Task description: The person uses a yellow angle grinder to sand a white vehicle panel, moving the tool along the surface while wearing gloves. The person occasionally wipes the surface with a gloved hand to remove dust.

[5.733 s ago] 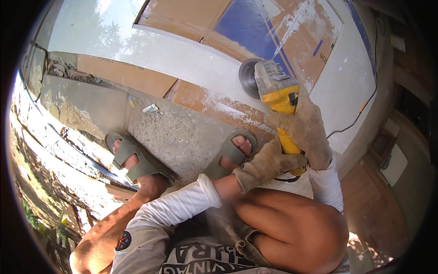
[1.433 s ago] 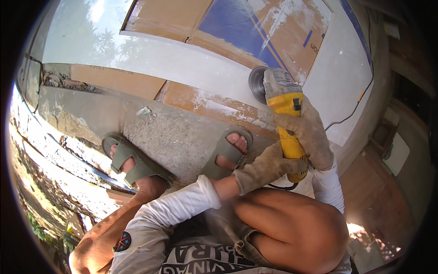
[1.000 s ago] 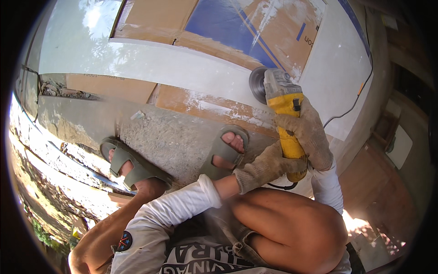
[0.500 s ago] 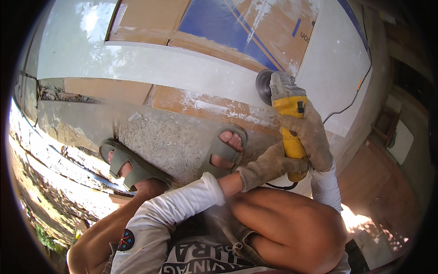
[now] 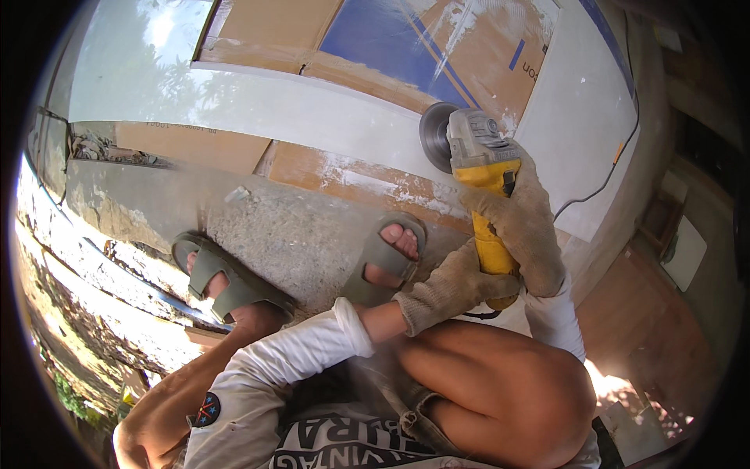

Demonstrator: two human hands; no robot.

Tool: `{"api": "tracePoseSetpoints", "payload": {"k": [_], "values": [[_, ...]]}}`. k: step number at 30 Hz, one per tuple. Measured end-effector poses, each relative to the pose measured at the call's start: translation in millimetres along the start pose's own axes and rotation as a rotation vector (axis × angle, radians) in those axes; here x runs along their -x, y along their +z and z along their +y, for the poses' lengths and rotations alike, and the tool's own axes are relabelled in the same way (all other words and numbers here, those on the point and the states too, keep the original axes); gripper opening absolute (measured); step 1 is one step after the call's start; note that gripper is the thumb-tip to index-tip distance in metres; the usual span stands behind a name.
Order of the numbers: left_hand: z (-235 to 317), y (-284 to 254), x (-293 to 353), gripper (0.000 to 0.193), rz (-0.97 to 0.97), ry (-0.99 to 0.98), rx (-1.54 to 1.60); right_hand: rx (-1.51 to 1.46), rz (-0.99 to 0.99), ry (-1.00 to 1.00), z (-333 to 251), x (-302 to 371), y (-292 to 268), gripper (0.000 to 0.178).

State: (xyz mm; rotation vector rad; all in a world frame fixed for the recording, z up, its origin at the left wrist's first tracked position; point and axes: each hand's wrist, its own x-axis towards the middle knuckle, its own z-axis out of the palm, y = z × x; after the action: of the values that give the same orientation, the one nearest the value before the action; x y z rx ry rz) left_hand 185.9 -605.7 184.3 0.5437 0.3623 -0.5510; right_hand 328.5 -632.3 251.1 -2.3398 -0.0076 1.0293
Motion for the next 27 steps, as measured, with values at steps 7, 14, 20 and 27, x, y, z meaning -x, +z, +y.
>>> {"api": "tracePoseSetpoints", "payload": {"k": [7,14,20,27], "values": [[-4,-4,0,0.065,0.001,0.058,0.15,0.138,-0.003,-0.013,-12,-4,13,0.077],[-8,-5,-5,0.061,-0.035,0.107,0.173,0.176,-0.014,0.026,-11,-7,10,0.079],[-12,-1,-10,0.061,-0.048,0.111,0.157,0.185,0.002,0.014,-6,-5,3,0.08],[-15,1,-15,0.062,-0.064,0.06,0.118,0.201,0.018,0.077,11,-8,-3,0.092]]}}
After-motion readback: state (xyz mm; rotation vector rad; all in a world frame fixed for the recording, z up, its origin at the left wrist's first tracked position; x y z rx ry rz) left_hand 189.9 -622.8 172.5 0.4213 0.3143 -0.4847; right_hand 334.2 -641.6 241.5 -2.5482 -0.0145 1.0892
